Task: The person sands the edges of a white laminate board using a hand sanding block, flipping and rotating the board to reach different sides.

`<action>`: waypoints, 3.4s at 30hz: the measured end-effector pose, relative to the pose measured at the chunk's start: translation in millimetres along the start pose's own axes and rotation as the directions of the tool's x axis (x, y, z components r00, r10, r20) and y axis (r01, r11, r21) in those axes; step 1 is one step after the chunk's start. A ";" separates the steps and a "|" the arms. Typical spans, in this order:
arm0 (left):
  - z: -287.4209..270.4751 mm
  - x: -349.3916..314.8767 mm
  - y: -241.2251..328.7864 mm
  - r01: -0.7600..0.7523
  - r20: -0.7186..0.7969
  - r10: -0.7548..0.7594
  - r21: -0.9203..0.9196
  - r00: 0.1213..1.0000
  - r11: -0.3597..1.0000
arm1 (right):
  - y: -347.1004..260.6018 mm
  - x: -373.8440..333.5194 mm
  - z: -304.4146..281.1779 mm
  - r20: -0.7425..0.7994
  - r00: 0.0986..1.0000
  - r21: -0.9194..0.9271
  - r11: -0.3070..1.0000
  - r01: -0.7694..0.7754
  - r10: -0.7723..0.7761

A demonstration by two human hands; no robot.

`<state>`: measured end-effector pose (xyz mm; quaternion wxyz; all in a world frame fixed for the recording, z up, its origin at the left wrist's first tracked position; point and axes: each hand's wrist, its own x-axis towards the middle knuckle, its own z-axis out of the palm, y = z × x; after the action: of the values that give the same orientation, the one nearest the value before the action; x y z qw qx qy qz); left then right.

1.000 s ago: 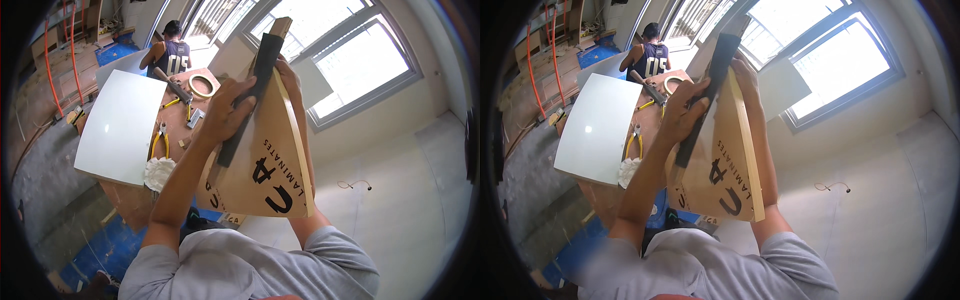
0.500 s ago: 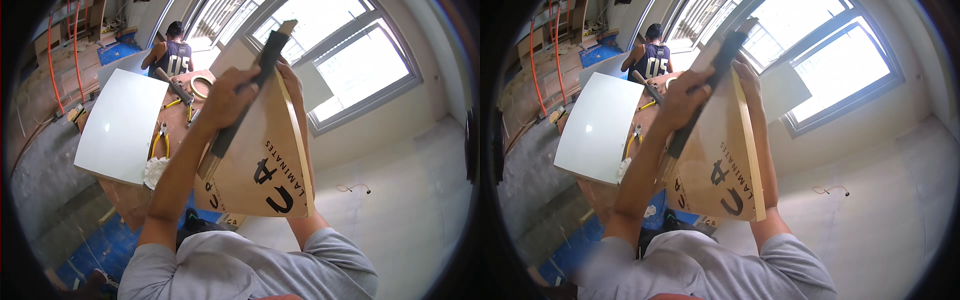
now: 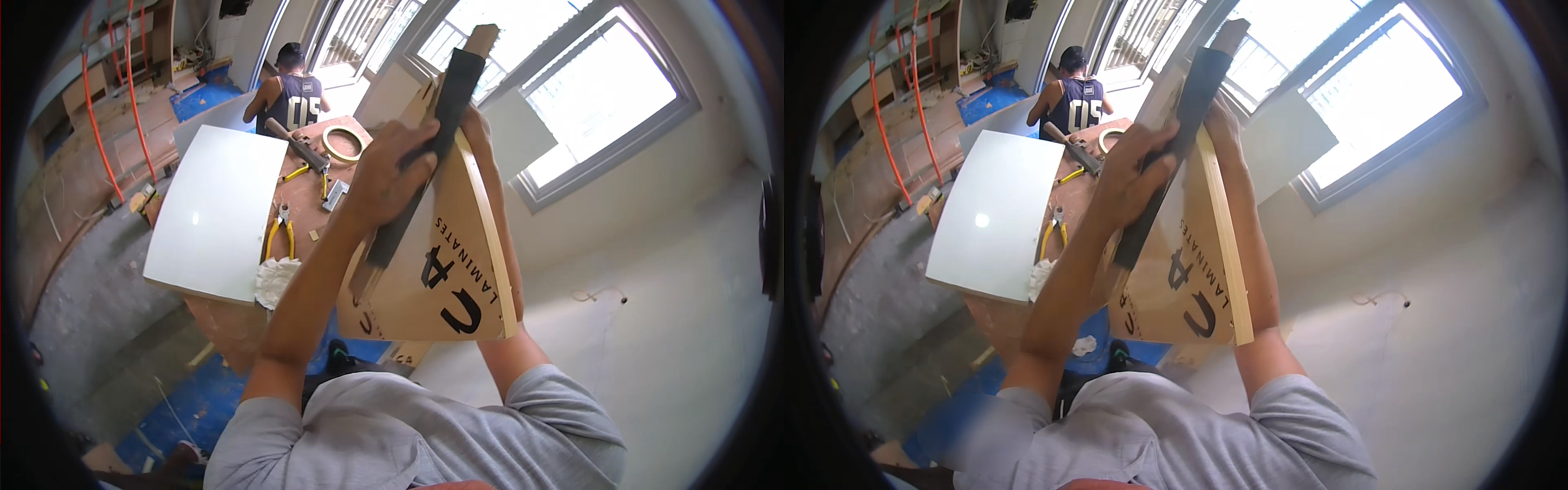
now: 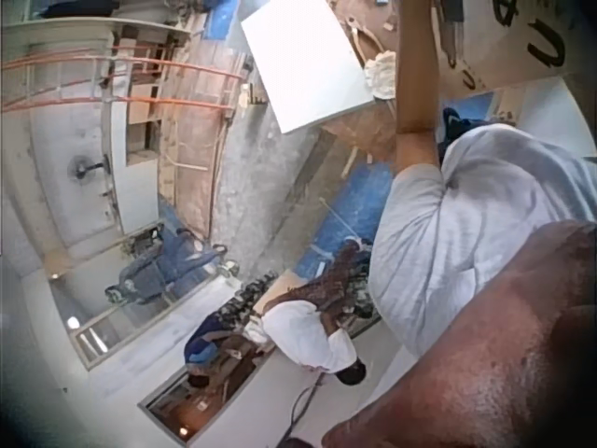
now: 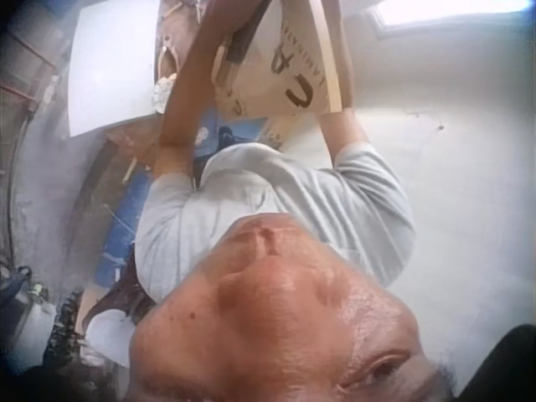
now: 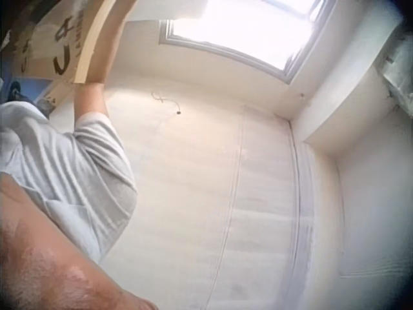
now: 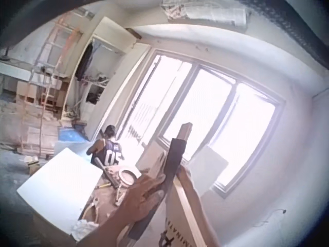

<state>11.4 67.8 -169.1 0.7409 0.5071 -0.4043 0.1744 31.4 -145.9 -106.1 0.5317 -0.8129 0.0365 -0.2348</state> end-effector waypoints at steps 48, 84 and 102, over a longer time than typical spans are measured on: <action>1.6 -113.1 100.6 -0.086 0.059 0.086 0.001 0.995 0.996 | -86.5 -145.7 32.5 -0.216 0.916 0.360 0.899 -0.247 0.338; -18.0 -134.3 133.5 -0.099 0.112 0.092 0.058 0.989 0.993 | -114.4 -246.8 39.9 -0.038 0.999 0.460 0.887 0.026 -0.010; -11.9 -123.8 150.0 -0.196 0.094 0.190 0.062 0.977 0.979 | -114.0 -247.0 36.9 -0.040 0.988 0.579 0.810 -0.098 0.148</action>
<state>-159.7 160.9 -175.5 0.6836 0.4987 -0.4771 0.2374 -193.9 10.9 -102.2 0.7642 -0.6001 0.0386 -0.2334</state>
